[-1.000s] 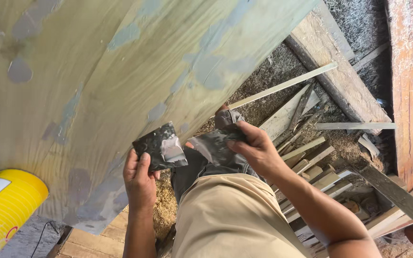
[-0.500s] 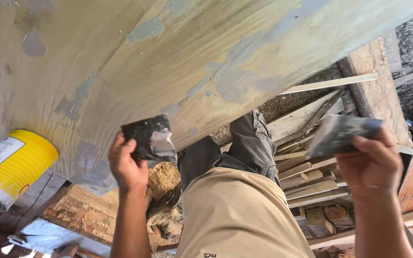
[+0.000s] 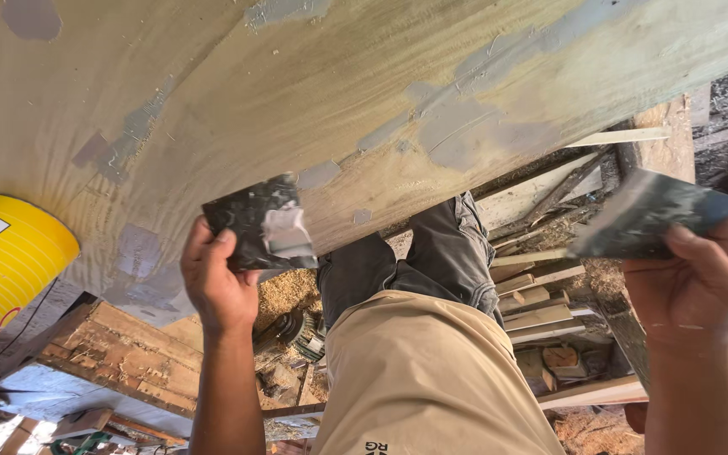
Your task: The person uses two putty knives to scoop wood filler from a yellow container and applies it to holes and imperfections on a large wooden board. They repeatedly spread and smooth the filler across the surface.
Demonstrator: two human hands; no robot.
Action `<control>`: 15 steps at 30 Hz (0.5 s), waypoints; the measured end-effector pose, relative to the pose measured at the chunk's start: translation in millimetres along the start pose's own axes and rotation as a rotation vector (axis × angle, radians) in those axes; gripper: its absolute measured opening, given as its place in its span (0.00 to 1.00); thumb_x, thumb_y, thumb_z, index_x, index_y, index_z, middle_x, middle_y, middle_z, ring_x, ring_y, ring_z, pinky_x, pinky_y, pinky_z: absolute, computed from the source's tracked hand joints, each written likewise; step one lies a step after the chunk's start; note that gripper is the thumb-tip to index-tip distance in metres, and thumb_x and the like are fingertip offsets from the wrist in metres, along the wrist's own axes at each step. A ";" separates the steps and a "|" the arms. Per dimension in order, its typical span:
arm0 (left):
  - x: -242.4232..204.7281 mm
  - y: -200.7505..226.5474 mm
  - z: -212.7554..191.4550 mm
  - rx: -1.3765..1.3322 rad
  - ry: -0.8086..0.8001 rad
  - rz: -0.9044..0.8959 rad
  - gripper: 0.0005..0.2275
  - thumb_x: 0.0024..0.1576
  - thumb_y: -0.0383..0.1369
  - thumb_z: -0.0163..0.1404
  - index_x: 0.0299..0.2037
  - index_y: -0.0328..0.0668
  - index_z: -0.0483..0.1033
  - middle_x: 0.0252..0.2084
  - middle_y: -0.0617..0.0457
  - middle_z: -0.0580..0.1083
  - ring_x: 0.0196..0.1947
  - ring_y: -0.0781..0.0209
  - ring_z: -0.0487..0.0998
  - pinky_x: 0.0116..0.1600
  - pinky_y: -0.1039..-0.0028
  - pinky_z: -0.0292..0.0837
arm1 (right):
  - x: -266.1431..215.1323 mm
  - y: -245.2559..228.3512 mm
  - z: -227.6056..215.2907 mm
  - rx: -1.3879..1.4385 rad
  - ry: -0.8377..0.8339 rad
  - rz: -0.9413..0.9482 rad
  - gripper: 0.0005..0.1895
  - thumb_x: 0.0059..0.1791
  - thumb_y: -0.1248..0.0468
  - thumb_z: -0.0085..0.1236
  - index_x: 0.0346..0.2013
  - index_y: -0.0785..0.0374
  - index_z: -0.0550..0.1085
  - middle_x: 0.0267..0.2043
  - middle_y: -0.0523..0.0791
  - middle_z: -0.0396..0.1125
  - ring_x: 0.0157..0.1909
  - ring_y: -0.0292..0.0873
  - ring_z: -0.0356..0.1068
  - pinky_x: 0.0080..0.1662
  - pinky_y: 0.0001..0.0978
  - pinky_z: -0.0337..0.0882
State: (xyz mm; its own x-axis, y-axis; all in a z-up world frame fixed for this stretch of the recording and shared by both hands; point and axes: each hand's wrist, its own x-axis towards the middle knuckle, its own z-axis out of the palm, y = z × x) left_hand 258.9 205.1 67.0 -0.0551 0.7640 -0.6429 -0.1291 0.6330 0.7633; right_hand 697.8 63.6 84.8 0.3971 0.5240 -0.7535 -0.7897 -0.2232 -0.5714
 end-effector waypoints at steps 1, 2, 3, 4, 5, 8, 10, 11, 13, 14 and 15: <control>-3.6 -1.7 3.4 0.022 -0.034 -0.012 0.03 0.63 0.28 0.45 0.42 0.39 0.71 0.32 0.55 0.72 0.20 0.74 0.63 0.23 0.82 0.58 | -3.7 5.8 -2.5 -0.087 -0.040 -0.045 0.09 0.56 0.80 0.48 0.47 0.68 0.71 0.49 0.50 0.72 0.56 0.47 0.73 0.66 0.44 0.71; -6.2 -4.2 8.0 0.052 -0.045 -0.053 0.03 0.63 0.28 0.45 0.43 0.39 0.71 0.32 0.56 0.71 0.21 0.74 0.64 0.23 0.82 0.59 | -6.4 15.6 -3.0 -0.219 -0.085 -0.103 0.09 0.58 0.81 0.48 0.47 0.68 0.72 0.48 0.49 0.72 0.53 0.44 0.72 0.63 0.40 0.71; -10.2 -7.5 13.8 0.083 -0.056 -0.093 0.03 0.63 0.28 0.45 0.43 0.40 0.70 0.32 0.57 0.71 0.22 0.74 0.64 0.23 0.82 0.59 | -10.5 22.9 -2.3 -0.361 -0.108 -0.150 0.09 0.59 0.81 0.49 0.48 0.68 0.72 0.47 0.49 0.72 0.51 0.42 0.72 0.60 0.36 0.71; -14.5 -10.3 19.1 0.118 -0.070 -0.135 0.03 0.64 0.29 0.45 0.44 0.41 0.70 0.32 0.58 0.70 0.23 0.74 0.65 0.24 0.82 0.60 | -16.1 29.1 0.1 -0.501 -0.121 -0.195 0.09 0.60 0.81 0.50 0.49 0.67 0.73 0.47 0.48 0.72 0.49 0.39 0.71 0.57 0.31 0.71; -18.9 -13.4 24.2 0.153 -0.120 -0.148 0.04 0.64 0.29 0.44 0.44 0.41 0.70 0.31 0.59 0.71 0.22 0.75 0.65 0.24 0.82 0.60 | -24.7 42.3 6.2 -0.650 -0.112 -0.228 0.09 0.60 0.80 0.52 0.52 0.67 0.73 0.46 0.46 0.72 0.47 0.36 0.70 0.54 0.27 0.71; -28.2 -25.9 36.0 0.231 -0.248 -0.189 0.05 0.65 0.31 0.42 0.45 0.43 0.71 0.30 0.61 0.70 0.22 0.77 0.64 0.23 0.83 0.61 | -50.1 75.2 36.2 -1.250 -0.046 -0.252 0.12 0.52 0.75 0.56 0.50 0.68 0.77 0.35 0.50 0.71 0.30 0.42 0.64 0.34 0.31 0.65; -32.1 -31.1 36.0 0.257 -0.304 -0.228 0.05 0.66 0.32 0.41 0.45 0.44 0.70 0.28 0.63 0.68 0.22 0.78 0.63 0.23 0.84 0.60 | -62.9 89.3 60.2 -1.280 -0.294 -0.486 0.11 0.53 0.78 0.53 0.50 0.68 0.75 0.45 0.50 0.73 0.44 0.43 0.73 0.45 0.32 0.73; -33.9 -32.4 33.1 0.271 -0.309 -0.262 0.04 0.66 0.32 0.42 0.44 0.45 0.69 0.28 0.64 0.66 0.23 0.79 0.62 0.23 0.85 0.59 | -68.0 94.8 71.4 -1.289 -0.423 -0.601 0.11 0.54 0.79 0.52 0.49 0.67 0.75 0.50 0.49 0.75 0.50 0.43 0.78 0.50 0.33 0.78; -34.8 -36.2 26.9 0.297 -0.328 -0.329 0.04 0.66 0.33 0.42 0.42 0.45 0.68 0.28 0.66 0.63 0.24 0.81 0.60 0.24 0.86 0.58 | -77.9 102.2 89.2 -1.369 -0.460 -0.631 0.14 0.49 0.80 0.53 0.48 0.68 0.75 0.49 0.51 0.74 0.49 0.47 0.77 0.49 0.35 0.77; -34.4 -38.6 22.0 0.306 -0.344 -0.317 0.04 0.66 0.33 0.42 0.42 0.45 0.68 0.28 0.66 0.63 0.24 0.81 0.60 0.24 0.86 0.58 | -84.4 106.6 95.3 -1.410 -0.469 -0.641 0.16 0.47 0.81 0.53 0.47 0.68 0.76 0.49 0.52 0.74 0.49 0.49 0.77 0.49 0.36 0.77; -33.6 -42.0 17.0 0.314 -0.360 -0.305 0.04 0.66 0.33 0.42 0.42 0.45 0.68 0.28 0.66 0.62 0.25 0.81 0.60 0.24 0.86 0.58 | -89.5 111.2 99.6 -1.431 -0.471 -0.659 0.15 0.47 0.80 0.54 0.47 0.68 0.76 0.49 0.52 0.74 0.49 0.50 0.77 0.49 0.37 0.77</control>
State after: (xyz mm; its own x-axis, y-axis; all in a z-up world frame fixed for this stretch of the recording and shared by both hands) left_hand 283.0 154.9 57.6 0.2871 0.5005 -0.8167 0.2174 0.7963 0.5645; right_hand 527.8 73.7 121.1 0.0892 0.9596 -0.2669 0.6020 -0.2654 -0.7531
